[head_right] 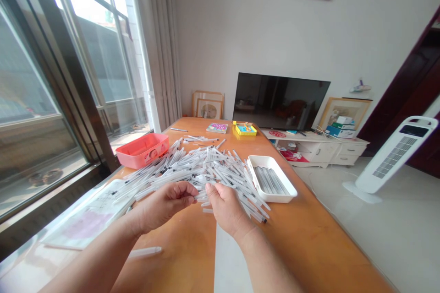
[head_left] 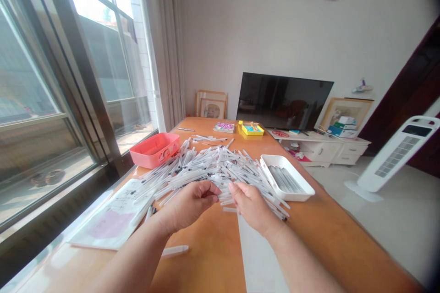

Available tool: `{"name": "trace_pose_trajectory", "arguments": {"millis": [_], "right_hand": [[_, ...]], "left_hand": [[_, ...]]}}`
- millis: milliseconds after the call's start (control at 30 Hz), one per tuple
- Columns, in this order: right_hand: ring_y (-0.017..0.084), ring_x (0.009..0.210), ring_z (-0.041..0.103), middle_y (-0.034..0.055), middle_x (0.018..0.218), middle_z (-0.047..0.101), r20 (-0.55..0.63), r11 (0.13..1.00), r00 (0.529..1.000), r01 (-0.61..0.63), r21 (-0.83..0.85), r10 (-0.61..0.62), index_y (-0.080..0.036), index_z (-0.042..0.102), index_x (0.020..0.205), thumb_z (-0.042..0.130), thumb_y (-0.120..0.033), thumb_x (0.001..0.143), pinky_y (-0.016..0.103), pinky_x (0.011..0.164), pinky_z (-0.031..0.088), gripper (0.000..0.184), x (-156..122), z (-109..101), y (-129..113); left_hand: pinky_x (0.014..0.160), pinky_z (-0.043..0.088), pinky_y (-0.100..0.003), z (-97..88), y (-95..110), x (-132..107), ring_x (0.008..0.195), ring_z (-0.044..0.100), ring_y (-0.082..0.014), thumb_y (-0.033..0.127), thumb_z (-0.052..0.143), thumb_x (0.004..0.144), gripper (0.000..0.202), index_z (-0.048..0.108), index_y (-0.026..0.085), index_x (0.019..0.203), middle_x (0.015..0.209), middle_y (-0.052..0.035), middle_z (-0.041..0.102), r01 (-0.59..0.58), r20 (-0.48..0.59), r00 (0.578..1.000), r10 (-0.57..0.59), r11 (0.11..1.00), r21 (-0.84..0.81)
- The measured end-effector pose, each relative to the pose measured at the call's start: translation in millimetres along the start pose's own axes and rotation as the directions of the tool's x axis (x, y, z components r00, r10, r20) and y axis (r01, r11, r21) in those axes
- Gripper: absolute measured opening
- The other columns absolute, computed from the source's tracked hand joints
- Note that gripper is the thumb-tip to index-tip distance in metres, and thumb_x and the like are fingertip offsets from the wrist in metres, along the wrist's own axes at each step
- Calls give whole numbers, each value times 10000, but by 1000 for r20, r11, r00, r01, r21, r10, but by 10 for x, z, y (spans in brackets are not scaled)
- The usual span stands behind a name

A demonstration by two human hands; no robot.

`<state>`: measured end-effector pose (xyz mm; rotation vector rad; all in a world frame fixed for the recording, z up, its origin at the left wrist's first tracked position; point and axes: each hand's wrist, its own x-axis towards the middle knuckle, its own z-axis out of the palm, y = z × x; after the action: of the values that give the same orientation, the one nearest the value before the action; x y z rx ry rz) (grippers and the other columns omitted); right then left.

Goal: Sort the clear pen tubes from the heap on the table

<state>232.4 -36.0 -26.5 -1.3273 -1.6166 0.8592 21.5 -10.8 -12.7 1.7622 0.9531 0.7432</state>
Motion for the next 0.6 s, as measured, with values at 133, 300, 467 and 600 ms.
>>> {"name": "trace_pose_trajectory", "arguments": {"millis": [133,300,467,600], "right_hand": [[158,590,478,-20,598,507,-42,999,999,32,-23,-33,-223,491,696,374,-601,987,291,569,360,491,-20,-42,-78],[140,594,442,-35,619,493,-36,986,991,123,-114,-128,-218,481,721,437,-539,986,272,557,327,418,-47,-38,-82],[139,577,434,-37,592,470,-55,989,995,71,-131,-79,-214,480,709,423,-573,980,266,535,302,454,-14,-1,11],[140,574,424,-38,585,452,-76,994,996,48,-102,-56,-213,474,699,411,-581,977,262,531,300,465,10,19,47]], "left_hand": [[728,429,-283,-16,18,-7,809,572,-179,389,629,871,221,679,206,984,852,-24,655,33,11,999,-33,999,-17],[716,423,-277,-19,-24,-6,791,559,-170,379,619,878,211,674,200,976,853,-25,649,25,11,1000,-25,1000,16],[680,416,-272,17,45,-2,776,564,-177,331,562,895,193,676,196,973,867,-36,671,-55,1,998,55,989,138],[679,418,-279,59,138,-17,760,571,-187,291,509,899,200,690,209,924,823,-34,672,-114,-73,988,140,952,283]]}}
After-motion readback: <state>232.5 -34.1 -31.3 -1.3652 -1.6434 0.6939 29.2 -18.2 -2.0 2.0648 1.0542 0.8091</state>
